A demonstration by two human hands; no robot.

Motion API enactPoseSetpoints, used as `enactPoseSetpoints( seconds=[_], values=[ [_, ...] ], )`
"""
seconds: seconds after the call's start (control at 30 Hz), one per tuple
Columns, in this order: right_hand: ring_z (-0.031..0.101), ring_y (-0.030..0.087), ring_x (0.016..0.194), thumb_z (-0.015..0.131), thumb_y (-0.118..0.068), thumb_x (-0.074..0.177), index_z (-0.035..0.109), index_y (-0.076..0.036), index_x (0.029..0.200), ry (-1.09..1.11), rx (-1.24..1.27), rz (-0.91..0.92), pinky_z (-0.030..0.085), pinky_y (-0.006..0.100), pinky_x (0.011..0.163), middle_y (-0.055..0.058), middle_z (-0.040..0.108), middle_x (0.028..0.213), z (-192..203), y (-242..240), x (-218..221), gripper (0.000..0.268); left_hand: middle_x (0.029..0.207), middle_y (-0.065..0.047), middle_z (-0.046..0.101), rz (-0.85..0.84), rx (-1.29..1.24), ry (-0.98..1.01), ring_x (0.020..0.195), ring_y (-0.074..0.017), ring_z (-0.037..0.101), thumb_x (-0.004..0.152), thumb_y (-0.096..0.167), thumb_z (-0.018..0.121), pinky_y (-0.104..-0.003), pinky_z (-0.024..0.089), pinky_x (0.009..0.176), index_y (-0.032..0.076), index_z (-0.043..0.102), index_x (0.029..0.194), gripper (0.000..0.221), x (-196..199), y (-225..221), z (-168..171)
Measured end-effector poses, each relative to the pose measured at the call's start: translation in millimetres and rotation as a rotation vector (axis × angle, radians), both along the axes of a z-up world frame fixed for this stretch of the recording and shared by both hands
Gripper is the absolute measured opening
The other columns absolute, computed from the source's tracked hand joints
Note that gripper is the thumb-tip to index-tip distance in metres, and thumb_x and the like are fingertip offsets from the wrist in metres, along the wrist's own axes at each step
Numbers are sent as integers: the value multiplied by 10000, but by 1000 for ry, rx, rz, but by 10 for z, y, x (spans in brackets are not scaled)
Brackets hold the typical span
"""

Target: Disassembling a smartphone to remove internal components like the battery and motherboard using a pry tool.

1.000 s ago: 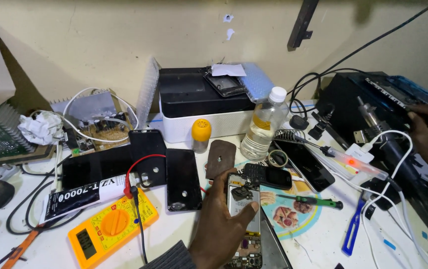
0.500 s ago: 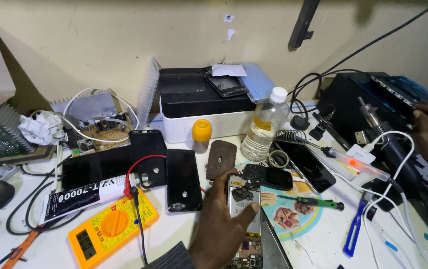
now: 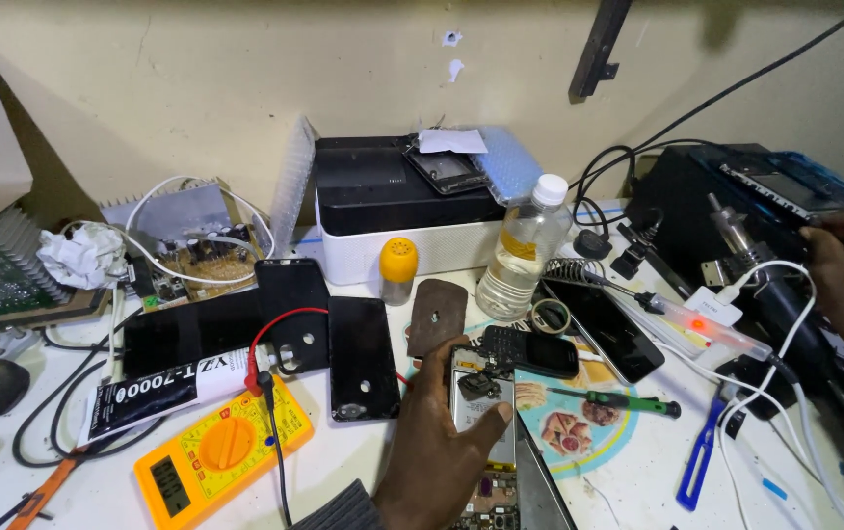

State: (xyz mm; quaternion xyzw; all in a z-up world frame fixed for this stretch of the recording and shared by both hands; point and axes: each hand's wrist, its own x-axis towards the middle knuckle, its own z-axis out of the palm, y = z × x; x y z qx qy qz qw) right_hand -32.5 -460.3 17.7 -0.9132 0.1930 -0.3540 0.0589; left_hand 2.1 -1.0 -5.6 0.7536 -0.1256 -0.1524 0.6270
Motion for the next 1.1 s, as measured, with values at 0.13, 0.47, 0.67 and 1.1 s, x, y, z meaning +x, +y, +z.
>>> enactPoseSetpoints(
  seconds=[0.13,0.47,0.67,1.1],
  values=[
    [652,353,810,560,-58,1279,614,99,1389,-17,13,-31,538,448,658,294,666,1091,-68,-89,8,199,1423,16,657,23,1,-44,1315,-174,600,765,250,762,-357,444,1114,267,547,1413,683,4,-6,-49],
    [714,320,954,668,-41,1217,658,102,1379,29,-349,6,595,378,790,270,710,1166,-50,-92,-164,217,1366,20,716,-2,-61,-10,1260,-161,662,773,217,750,-347,507,1077,229,548,1405,663,4,-1,4],
    [648,314,709,492,-81,1271,660,57,1288,128,55,-34,530,404,603,241,673,975,78,231,-142,218,1387,12,690,-17,-59,-21,1276,-178,641,795,233,739,-366,498,1089,236,519,1427,670,10,1,-20],
    [598,340,927,450,-25,1351,572,132,1423,-87,-51,142,492,398,795,295,597,1174,-696,-1442,-68,211,1343,9,709,-31,-54,-75,1232,-181,661,810,241,740,-368,514,1052,230,526,1399,627,11,5,-29]
  ],
)
